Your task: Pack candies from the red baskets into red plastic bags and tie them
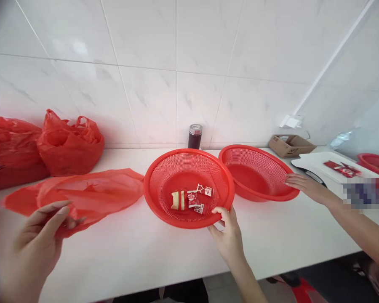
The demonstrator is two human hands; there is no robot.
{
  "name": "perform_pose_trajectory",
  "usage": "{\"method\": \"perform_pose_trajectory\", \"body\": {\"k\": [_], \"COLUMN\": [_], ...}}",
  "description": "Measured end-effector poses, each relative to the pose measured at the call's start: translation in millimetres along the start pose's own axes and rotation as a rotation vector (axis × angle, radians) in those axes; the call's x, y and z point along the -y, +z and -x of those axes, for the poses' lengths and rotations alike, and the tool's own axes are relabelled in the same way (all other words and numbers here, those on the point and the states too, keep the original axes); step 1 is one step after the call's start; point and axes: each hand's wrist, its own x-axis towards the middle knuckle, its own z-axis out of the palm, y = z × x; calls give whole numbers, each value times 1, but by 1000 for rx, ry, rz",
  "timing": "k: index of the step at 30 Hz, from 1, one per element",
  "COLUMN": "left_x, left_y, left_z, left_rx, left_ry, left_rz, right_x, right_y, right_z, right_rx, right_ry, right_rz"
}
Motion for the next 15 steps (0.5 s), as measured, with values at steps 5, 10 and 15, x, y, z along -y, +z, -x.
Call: {"method": "perform_pose_trajectory", "body": {"k": [5, 10, 15], "left_x": [-37, -64, -78], "left_y": [-5, -2, 8], "left_z": [25, 43, 55], "left_rx": [161, 366, 388], "left_ry": [-109, -332, -521], "left_rz": [80, 275, 460], "right_x": [6, 11, 17], "right_y": [-11, -40, -62], "right_z": [-7, -22, -30], "right_rx": [18, 73, 46], "right_ry": [89, 179, 234], "right_rz": [109, 434, 627]}}
